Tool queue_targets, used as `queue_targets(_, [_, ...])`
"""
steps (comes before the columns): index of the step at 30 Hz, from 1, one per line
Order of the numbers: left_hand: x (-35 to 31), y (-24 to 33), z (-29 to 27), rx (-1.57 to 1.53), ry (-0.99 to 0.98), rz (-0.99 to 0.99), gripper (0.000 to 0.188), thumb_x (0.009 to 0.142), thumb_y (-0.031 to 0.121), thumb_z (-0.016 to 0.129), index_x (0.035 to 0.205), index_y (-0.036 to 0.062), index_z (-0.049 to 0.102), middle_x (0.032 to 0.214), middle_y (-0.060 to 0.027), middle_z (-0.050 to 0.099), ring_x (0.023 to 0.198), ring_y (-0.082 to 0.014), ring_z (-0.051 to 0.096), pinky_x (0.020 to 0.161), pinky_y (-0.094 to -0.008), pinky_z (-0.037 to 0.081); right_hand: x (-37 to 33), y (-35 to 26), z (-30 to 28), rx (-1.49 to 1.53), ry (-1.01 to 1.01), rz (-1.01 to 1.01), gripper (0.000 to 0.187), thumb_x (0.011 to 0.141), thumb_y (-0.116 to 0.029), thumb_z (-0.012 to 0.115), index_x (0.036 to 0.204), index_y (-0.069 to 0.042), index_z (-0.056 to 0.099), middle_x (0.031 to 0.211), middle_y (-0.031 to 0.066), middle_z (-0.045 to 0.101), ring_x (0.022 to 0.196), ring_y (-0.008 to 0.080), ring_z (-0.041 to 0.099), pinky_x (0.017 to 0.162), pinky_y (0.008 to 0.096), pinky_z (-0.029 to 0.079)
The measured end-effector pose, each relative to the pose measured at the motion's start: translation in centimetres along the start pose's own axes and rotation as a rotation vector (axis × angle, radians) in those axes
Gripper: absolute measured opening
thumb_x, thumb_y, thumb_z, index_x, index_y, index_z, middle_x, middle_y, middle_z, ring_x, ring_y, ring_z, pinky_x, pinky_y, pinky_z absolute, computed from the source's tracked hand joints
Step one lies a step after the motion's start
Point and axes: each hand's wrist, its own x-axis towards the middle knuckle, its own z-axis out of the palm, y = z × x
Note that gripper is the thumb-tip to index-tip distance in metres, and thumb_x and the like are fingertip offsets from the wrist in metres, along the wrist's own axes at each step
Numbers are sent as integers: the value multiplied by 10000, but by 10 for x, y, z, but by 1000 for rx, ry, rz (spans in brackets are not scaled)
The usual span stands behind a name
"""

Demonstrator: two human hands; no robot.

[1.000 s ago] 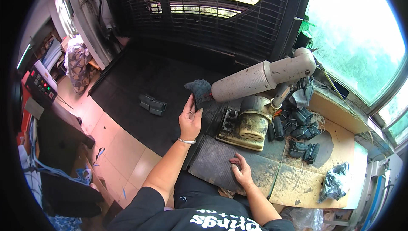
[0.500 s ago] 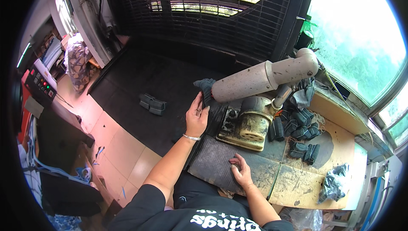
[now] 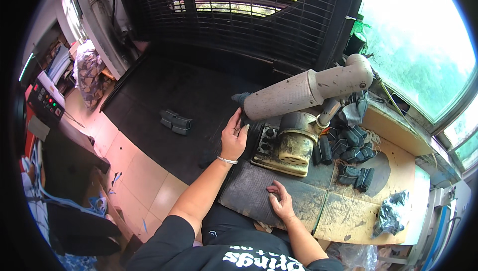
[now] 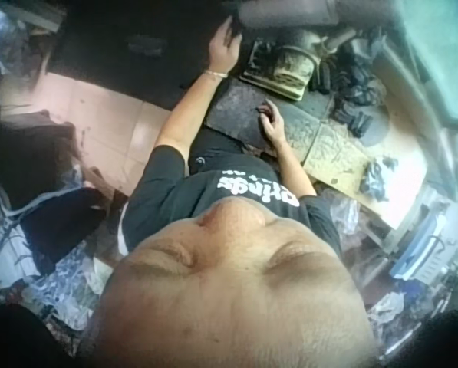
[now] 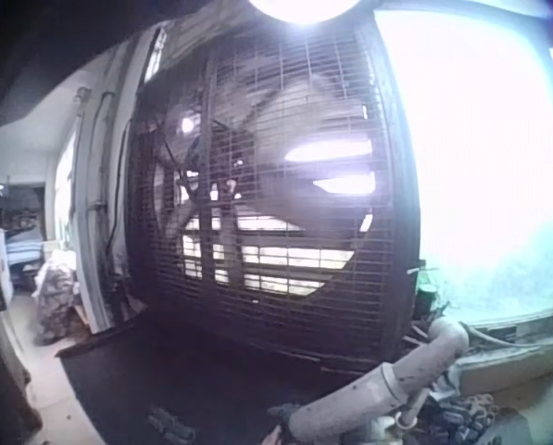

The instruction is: Shaping black shoe heel counters using a heated post machine in a shoe factory.

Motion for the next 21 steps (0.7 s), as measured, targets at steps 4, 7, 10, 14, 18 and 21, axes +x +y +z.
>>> queue_targets(4, [-6,3,-6,-12,-5,-10,538,863,-102,543,1386,-83,416,1378,-193,491,1258,-248,522,1056,-325,416,0,0,-1,-14,-4,-14,521,848,-21,564,1345,44,425,1076,150,659,974,202,638,918,315,481])
queue_targets(7, [-9,6,-9,-18,-4,-11,540,865,-106,538,1388,-90,407,1395,-193,475,1274,-246,506,1068,-327,404,0,1,-1,-13,-7,-10,523,848,-23,563,1348,42,424,1075,149,660,974,203,639,920,316,481])
queue_targets(10, [-11,12,-13,-39,-5,-6,540,882,-98,535,1401,-93,384,1414,-188,464,1295,-226,485,1082,-316,381,0,0,-1,-26,-8,-11,526,847,-29,563,1350,38,425,1074,147,661,974,202,641,920,317,481])
queue_targets(14, [-13,22,-16,-64,-8,-24,541,899,-93,531,1413,-97,361,1432,-187,451,1312,-210,465,1092,-306,362,0,0,0,-20,-4,-14,528,846,-34,565,1351,33,426,1073,145,663,975,202,642,919,317,482])
queue_targets(18, [-16,26,-21,-51,1,-3,541,900,-92,530,1412,-103,357,1434,-189,448,1310,-215,468,1090,-307,365,0,1,0,-32,-3,-19,521,846,-32,567,1346,30,434,1071,145,666,972,203,646,913,317,485])
queue_targets(21, [-19,29,-25,-44,-6,-2,544,900,-92,531,1413,-106,352,1437,-188,445,1309,-217,469,1090,-308,368,0,0,-1,-31,-22,-10,512,865,-17,557,1355,37,419,1095,140,648,996,188,624,931,307,471])
